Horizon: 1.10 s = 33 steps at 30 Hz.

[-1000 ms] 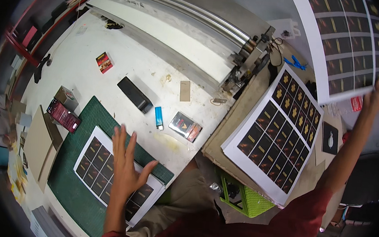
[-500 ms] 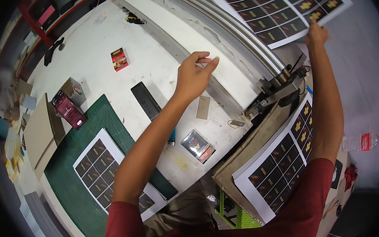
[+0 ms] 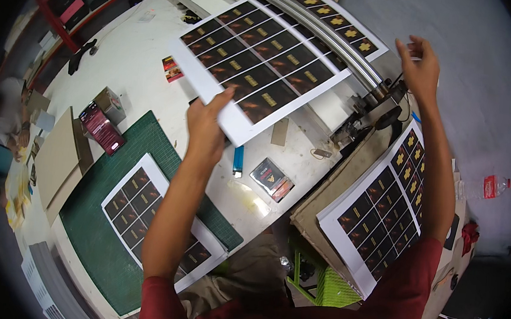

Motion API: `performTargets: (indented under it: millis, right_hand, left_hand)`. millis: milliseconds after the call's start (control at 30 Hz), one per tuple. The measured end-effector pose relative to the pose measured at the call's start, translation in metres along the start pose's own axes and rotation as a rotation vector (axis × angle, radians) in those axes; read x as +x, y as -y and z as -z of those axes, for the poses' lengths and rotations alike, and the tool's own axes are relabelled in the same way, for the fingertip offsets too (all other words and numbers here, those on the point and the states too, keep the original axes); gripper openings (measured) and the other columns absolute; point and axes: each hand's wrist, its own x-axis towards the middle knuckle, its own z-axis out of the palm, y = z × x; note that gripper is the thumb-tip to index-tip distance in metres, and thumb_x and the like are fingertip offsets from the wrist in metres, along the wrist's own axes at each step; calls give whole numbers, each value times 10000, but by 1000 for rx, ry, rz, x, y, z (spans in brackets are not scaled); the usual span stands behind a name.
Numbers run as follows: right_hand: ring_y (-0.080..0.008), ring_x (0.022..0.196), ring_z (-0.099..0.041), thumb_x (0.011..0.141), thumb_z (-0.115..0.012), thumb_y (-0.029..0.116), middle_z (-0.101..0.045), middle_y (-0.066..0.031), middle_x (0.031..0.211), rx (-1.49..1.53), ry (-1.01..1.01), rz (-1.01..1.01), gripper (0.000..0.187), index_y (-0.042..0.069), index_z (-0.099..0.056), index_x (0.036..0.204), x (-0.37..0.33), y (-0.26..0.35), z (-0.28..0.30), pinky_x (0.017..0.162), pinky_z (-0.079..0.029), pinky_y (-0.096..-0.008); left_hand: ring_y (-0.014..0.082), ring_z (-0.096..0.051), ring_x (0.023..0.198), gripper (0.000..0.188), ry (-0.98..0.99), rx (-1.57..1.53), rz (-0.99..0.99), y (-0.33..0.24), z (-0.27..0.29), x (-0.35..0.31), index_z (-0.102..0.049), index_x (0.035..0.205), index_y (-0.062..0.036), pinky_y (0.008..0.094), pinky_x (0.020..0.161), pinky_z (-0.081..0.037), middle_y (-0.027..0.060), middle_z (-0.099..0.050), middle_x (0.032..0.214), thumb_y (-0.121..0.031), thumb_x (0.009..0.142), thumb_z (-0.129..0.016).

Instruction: The person retrieves printed sticker sheets from a blue crate and returns to a workbench. They repeatedly place a sticker sheet on a cutting mat, cover it with a plain sheet, and smooth the surface, then stack the finished unit. The process is repeated for multiple sheets.

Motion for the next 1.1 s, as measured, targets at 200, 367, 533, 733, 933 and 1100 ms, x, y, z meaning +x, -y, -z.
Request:
performTargets:
  millis: [200,367,533,733,933,1100]
  right_hand:
    - [-315,1020,-633,724,-732,96,-664,-149,1067,66,204,788,468,36,-625,1176,-119,118,-8,985,-444,-459]
    - [-319,1012,-643,731,-682,-30,-674,-141,1063,159,73,867,389,21,-639,1114,-143,149,-42,1003,-448,-489]
    - [-335,875,-644,748,-661,-32,-670,-163,962,423,21,877,269,11,-653,1013,-141,264,34,803,-522,-380]
    - [-190,766,-645,752,-566,34,-680,-131,879,537,560,749,327,-58,-643,1057,-126,407,107,677,-537,-319]
    - [-214,792,-626,753,-624,189,-703,-121,920,499,1015,908,372,-17,-697,1055,-153,466,-49,751,-506,-328]
    - [-359,950,-675,714,-638,166,-708,-213,1011,385,1124,975,419,-31,-697,1079,-267,486,-191,871,-522,-421]
  left_hand:
    - [165,-672,763,241,-88,68,-95,-79,63,-79,-601,1059,33,286,691,-557,94,-673,922,-117,889,-686]
    - [146,-677,724,257,-101,97,-206,-127,101,-146,-601,1103,31,253,617,-556,113,-681,920,-141,919,-652]
    - [237,-564,1187,521,-523,442,-698,-171,183,-224,-418,1412,35,330,940,-493,180,-555,1322,-311,1025,-467]
    - [342,-332,1417,786,-92,341,-1087,-201,258,-341,-407,1383,142,430,1145,-300,261,-398,1470,-507,945,-471]
    - [204,-615,943,518,-560,698,-630,-195,288,-383,-513,1237,120,311,894,-463,168,-643,1055,-33,752,-608]
    - [157,-643,795,466,-656,576,-243,-158,370,-388,-528,1234,88,245,691,-510,150,-667,1023,14,777,-575]
